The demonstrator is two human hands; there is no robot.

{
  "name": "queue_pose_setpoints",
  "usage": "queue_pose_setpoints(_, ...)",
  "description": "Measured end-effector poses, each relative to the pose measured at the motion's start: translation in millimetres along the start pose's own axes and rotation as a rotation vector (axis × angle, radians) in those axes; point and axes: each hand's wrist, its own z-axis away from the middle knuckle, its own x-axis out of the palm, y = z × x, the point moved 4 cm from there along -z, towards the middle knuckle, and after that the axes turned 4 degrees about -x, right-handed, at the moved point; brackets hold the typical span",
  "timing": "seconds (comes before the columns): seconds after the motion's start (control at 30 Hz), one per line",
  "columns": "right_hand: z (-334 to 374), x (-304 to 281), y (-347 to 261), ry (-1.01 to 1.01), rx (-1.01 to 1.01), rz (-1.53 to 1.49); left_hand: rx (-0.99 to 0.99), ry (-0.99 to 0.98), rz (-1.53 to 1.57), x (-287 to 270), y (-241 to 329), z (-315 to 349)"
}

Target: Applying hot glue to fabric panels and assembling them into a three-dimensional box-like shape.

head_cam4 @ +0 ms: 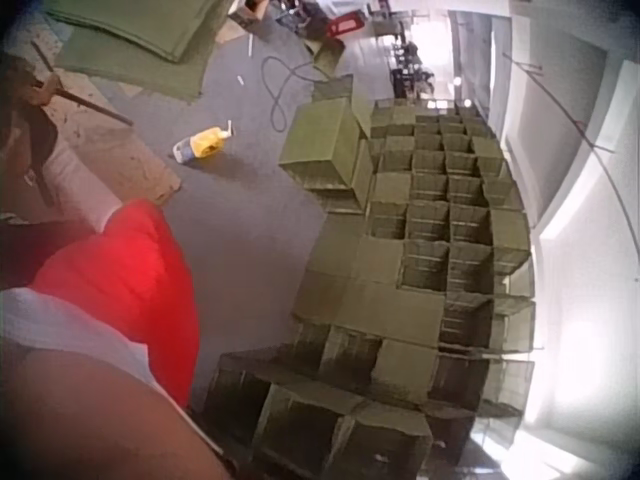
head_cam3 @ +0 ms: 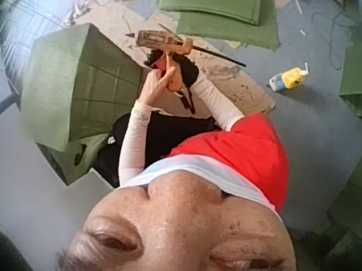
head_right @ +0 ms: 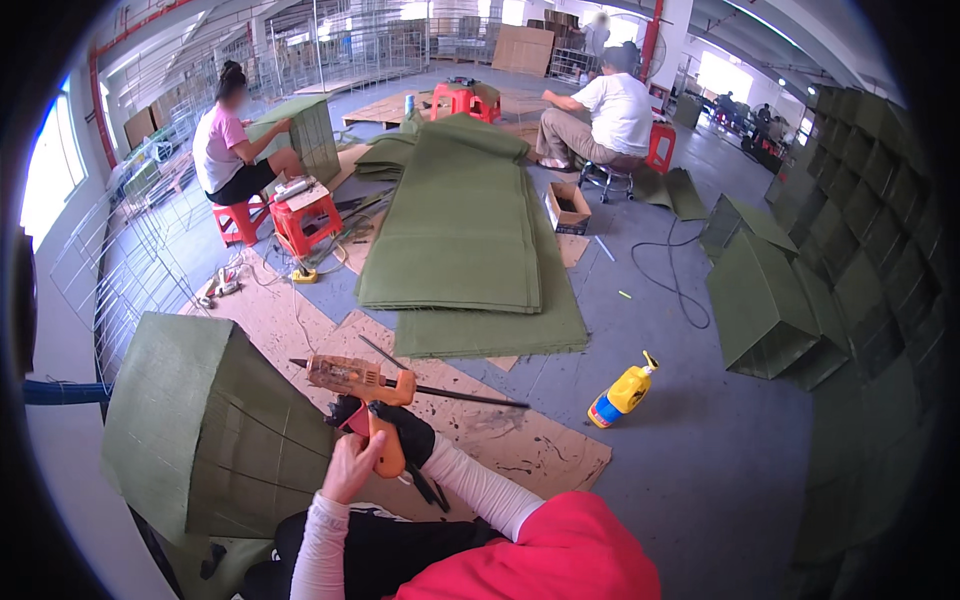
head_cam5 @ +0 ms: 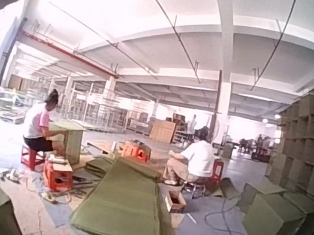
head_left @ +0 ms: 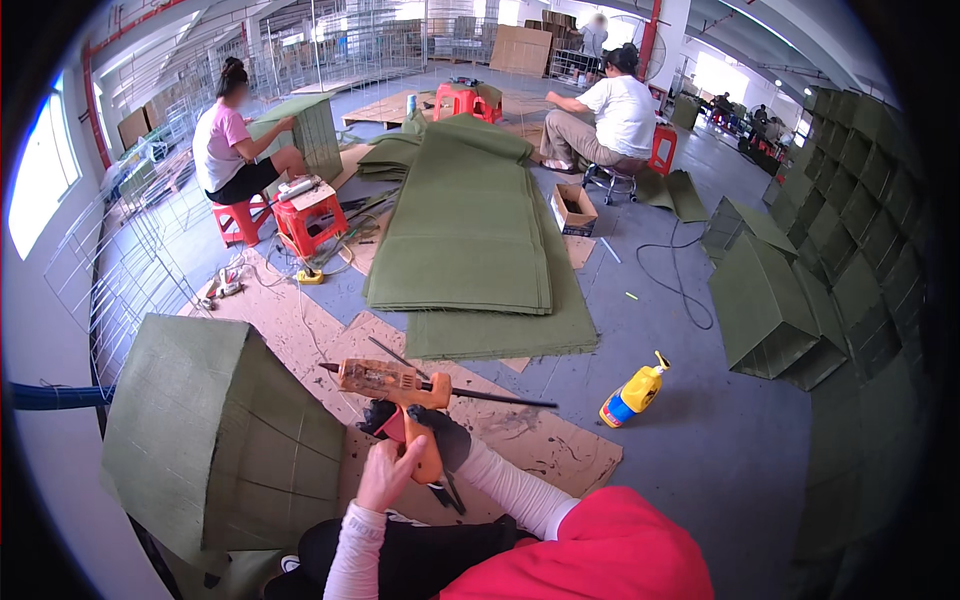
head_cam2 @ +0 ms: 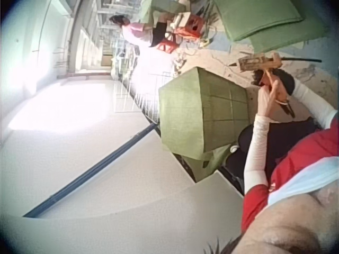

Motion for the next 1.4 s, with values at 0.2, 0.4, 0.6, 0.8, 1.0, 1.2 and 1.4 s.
queue_pose_setpoints(0.2,-28.0,-109.7,-17.5,-0.083,-0.456,0.369,0.028,0.269,-0.104,-57.4,-19.3,25.6)
queue_pose_setpoints(0.4,-20.7,-236.1,-103.3,0.194,-0.737,0.254,0.279,0.797,-0.432,-102.4,-9.6,55.1)
queue_pose_setpoints(0.6,3.3,-35.4,-7.0,0.149,-0.197,0.056,0.306,0.676,-0.556,-101.5,-8.0,75.4)
queue_pose_setpoints(0.8,-26.2,32.1,53.3,-0.051,0.005,-0.016,0.022,0.832,-0.847,-137.7,-39.5,97.7)
queue_pose_setpoints(1.0,-48.2,51.3,88.6,-0.255,0.008,-0.080,0.032,1.125,-1.292,-169.4,-24.5,69.9)
queue_pose_setpoints(1.2,-56.1,64.5,114.1,-0.361,0.091,-0.217,0.121,1.142,-1.226,-171.9,-53.4,57.9)
queue_pose_setpoints(1.4,-62.0,83.8,139.2,-0.397,0.144,-0.092,0.227,1.203,-1.126,-170.6,-47.7,62.1)
